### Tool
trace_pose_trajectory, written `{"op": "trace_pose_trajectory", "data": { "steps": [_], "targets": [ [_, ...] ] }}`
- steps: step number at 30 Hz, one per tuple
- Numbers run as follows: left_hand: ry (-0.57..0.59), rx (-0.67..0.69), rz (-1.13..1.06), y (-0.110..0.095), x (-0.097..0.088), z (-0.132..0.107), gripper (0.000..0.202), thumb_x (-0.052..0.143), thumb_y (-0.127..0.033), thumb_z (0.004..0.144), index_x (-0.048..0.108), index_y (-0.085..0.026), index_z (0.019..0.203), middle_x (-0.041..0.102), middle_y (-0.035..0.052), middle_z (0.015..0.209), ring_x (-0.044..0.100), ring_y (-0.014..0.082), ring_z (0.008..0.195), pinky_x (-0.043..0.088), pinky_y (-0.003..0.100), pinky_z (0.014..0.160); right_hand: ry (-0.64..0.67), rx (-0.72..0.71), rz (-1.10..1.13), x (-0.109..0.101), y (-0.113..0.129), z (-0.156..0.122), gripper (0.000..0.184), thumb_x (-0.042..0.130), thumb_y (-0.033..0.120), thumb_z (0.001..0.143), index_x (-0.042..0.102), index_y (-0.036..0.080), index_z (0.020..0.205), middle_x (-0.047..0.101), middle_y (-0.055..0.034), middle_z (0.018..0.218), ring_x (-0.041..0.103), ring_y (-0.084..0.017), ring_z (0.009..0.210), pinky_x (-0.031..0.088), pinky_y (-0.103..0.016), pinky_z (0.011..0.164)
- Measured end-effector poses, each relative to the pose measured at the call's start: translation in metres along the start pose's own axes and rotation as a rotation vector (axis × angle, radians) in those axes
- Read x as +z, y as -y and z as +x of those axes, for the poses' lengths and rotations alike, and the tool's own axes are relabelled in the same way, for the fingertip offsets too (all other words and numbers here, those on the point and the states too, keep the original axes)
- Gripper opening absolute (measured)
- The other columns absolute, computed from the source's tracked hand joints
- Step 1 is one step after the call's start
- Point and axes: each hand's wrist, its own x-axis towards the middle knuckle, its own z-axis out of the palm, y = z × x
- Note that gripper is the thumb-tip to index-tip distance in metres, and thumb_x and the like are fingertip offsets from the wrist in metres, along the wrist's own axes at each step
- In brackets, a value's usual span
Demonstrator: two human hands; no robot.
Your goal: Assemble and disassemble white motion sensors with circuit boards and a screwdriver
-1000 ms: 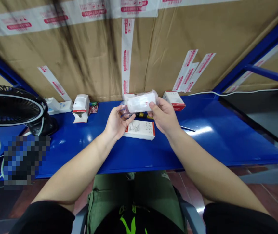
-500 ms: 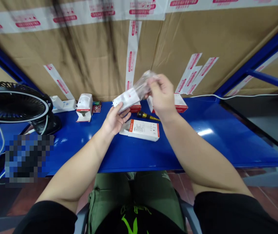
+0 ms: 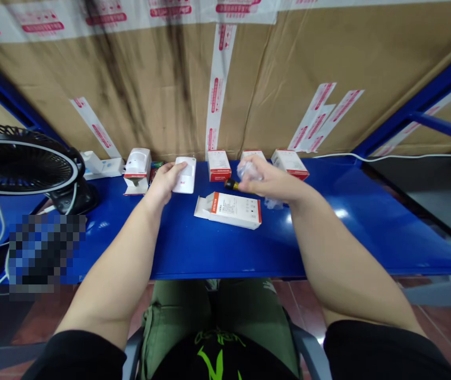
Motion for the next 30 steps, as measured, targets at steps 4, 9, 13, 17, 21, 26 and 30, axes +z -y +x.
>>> {"op": "trace_pose_trajectory", "data": {
  "steps": [4,9,13,17,21,26,30],
  "targets": [
    [-0.038,-0.029,0.295,-0.001,-0.021,0.006,0.025,0.091,-0.025,0.078,0.073,-0.022,0.095,0.077,0.0046,0.075,0.071,0.0232,0.062,0.053,0.03,0.059,0.135,-0.058,-0.505,0.024,0.002,-0.008,0.064,0.097,0.052,0.067,0.07,0.025,0.118,0.071,-0.0056,0.106,0.072,-0.029,0.095,0.061,-0.044,0.083],
    [0.067,-0.009,0.512,-0.001,-0.024,0.001,0.027,0.097,-0.023,0.068,0.072,-0.024,0.079,0.071,0.001,0.064,0.066,0.0242,0.059,0.049,0.03,0.061,0.191,-0.064,-0.729,0.019,-0.006,-0.027,0.063,0.094,0.045,0.072,0.079,0.028,0.131,0.069,-0.0084,0.12,0.075,-0.032,0.104,0.064,-0.046,0.09],
    [0.206,0.049,0.59,-0.001,-0.015,-0.011,0.026,0.099,-0.028,0.064,0.074,-0.026,0.072,0.072,0.0015,0.064,0.066,0.0243,0.059,0.047,0.028,0.059,0.19,-0.117,-0.693,0.002,-0.017,-0.052,0.066,0.093,0.041,0.076,0.078,0.034,0.139,0.071,-0.0075,0.128,0.076,-0.032,0.109,0.065,-0.046,0.095],
    [0.334,0.087,0.611,0.003,-0.006,-0.032,0.03,0.098,-0.038,0.066,0.071,-0.027,0.065,0.068,-0.001,0.055,0.06,0.021,0.042,0.04,0.027,0.045,0.109,-0.098,-0.69,-0.001,-0.025,-0.076,0.067,0.093,0.044,0.076,0.078,0.032,0.141,0.072,-0.0098,0.135,0.075,-0.036,0.119,0.066,-0.05,0.1],
    [0.614,0.062,0.646,0.003,0.001,-0.051,0.029,0.091,-0.05,0.074,0.074,-0.027,0.067,0.072,0.0004,0.057,0.058,0.0198,0.032,0.037,0.028,0.036,0.005,-0.042,-0.721,-0.006,-0.03,-0.098,0.066,0.092,0.046,0.077,0.077,0.028,0.139,0.074,-0.0127,0.133,0.076,-0.039,0.119,0.067,-0.056,0.1],
    [0.53,0.39,0.709,-0.008,0.01,-0.055,0.025,0.083,-0.048,0.084,0.075,-0.028,0.071,0.076,0.0026,0.067,0.071,0.0236,0.057,0.049,0.029,0.052,-0.111,-0.118,-0.669,-0.021,-0.03,-0.113,0.059,0.089,0.043,0.08,0.076,0.029,0.135,0.076,-0.012,0.13,0.077,-0.037,0.115,0.067,-0.056,0.1],
    [0.53,0.383,0.427,-0.021,0.018,-0.059,0.026,0.074,-0.05,0.094,0.08,-0.026,0.101,0.084,0.0095,0.1,0.078,0.0271,0.089,0.06,0.032,0.072,-0.175,-0.33,-0.655,-0.019,-0.018,-0.098,0.06,0.089,0.036,0.082,0.074,0.028,0.14,0.075,-0.0129,0.137,0.074,-0.038,0.125,0.063,-0.056,0.11]
  ]
}}
